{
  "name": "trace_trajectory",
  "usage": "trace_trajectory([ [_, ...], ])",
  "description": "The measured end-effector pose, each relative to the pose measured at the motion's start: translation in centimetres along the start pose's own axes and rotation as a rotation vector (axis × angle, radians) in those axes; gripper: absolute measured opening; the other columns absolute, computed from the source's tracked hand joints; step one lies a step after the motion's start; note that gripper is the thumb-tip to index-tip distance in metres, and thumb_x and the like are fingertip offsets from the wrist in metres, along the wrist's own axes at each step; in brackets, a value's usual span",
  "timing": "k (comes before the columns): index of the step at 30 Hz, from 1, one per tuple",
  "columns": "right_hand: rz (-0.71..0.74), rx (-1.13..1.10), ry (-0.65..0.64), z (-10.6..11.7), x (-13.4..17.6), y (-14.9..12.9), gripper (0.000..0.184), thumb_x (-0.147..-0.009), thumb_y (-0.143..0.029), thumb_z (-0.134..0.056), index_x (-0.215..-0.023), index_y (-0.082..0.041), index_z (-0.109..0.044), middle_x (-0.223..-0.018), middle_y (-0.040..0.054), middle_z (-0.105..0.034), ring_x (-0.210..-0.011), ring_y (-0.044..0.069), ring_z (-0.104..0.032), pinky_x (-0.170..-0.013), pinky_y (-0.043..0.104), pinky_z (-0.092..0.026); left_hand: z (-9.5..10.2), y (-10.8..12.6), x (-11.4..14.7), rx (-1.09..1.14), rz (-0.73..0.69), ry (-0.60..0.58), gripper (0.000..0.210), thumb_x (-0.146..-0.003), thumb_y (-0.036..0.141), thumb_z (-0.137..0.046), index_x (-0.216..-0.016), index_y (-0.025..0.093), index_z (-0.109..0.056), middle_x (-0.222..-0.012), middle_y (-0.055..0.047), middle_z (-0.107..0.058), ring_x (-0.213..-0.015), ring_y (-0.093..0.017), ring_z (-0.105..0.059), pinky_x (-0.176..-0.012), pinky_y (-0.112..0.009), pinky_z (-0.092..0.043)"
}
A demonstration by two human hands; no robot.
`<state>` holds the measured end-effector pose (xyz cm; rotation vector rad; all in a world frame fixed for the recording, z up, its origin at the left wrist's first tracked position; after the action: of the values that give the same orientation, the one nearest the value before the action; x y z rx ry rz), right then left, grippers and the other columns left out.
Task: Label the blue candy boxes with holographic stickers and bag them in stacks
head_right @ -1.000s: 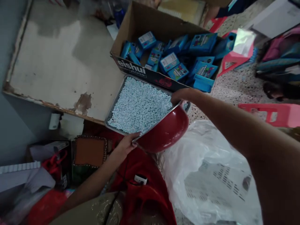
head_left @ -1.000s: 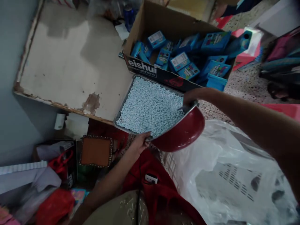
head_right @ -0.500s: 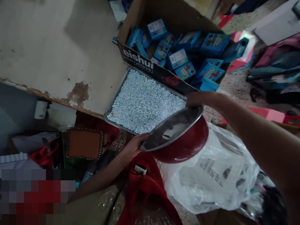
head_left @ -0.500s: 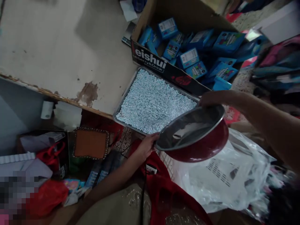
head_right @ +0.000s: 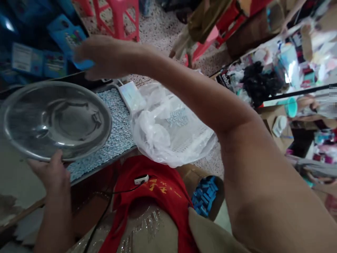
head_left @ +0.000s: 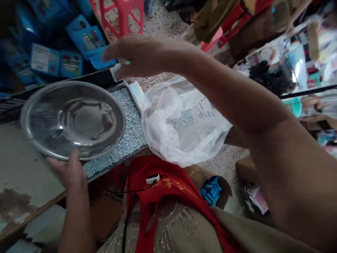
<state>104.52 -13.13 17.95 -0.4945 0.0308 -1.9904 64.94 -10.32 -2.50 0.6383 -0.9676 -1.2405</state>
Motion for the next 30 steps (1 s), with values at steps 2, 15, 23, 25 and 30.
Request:
trace_trajectory([
  [2, 0.201, 0.025, -0.175, 0.2, 5.2, 5.9, 0.051, -0.098, -0.032, -0.044, -0.141, -0.010, -0.062, -0.097, -0.0047, -0.068, -0.099, 0.008, -0.067, -0.096, 0.029, -0.044, 0.8, 0.2, 1.1, -0.292, 0.058, -0.030, 0.074, -0.072, 0.046, -0.075, -0.140, 0.038, -0.048, -0.155, 0.007, -0.060, -0.140, -0.032, -0.058, -0.122, -0.055, -0.042],
  [15, -0.853, 0.173, 0.082, -16.2, 26.4, 50.0, 0.066, -0.103, -0.044, -0.064, -0.154, -0.006, -0.047, -0.141, 0.0304, -0.058, -0.121, 0.031, -0.056, -0.089, 0.035, -0.039, -32.4, 17.7, 22.0, -0.909, -0.900, -0.607, 0.084, -0.085, 0.049, -0.081, -0.154, 0.016, -0.047, -0.159, -0.024, -0.044, -0.148, -0.046, -0.039, -0.123, -0.063, -0.033],
  [23, -0.678, -0.575, 0.599, -14.2, 27.7, 53.5, 0.010, -0.093, -0.024, -0.058, -0.103, -0.021, -0.061, -0.108, 0.0103, -0.074, -0.096, 0.022, -0.060, -0.087, 0.037, -0.047, -36.6, 18.6, 19.0, -1.256, -0.896, -0.598, 0.027, -0.102, 0.022, -0.045, -0.115, 0.019, -0.069, -0.120, -0.015, -0.070, -0.106, -0.031, -0.067, -0.086, -0.037, -0.049],
  [25, -0.569, -1.015, 0.693, -12.6, 29.1, 51.7, 0.017, -0.094, -0.034, -0.059, -0.108, -0.026, -0.055, -0.098, 0.0040, -0.073, -0.081, 0.019, -0.059, -0.077, 0.035, -0.049, -34.0, 19.3, 18.6, -1.179, -0.880, -0.496, 0.023, -0.099, 0.026, -0.052, -0.114, 0.020, -0.068, -0.119, -0.012, -0.072, -0.106, -0.030, -0.067, -0.084, -0.035, -0.047],
  [30, -0.429, -1.400, 0.655, -6.3, 34.1, 43.4, 0.032, -0.083, -0.052, -0.079, -0.099, -0.028, -0.066, -0.097, 0.0030, -0.071, -0.073, 0.017, -0.061, -0.063, 0.033, -0.049, -28.2, 18.9, 18.0, -0.990, -0.750, -0.352, 0.010, -0.091, 0.024, -0.060, -0.098, 0.021, -0.066, -0.110, -0.010, -0.075, -0.105, -0.028, -0.067, -0.085, -0.033, -0.047],
])
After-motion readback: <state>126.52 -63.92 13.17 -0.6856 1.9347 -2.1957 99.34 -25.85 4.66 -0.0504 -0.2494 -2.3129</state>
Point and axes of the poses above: each hand's wrist, its own x-axis away from the middle knuckle, its own z-axis out of the back of the hand, y = z × x, the point moved 6 cm from there along -x, towards the middle knuckle
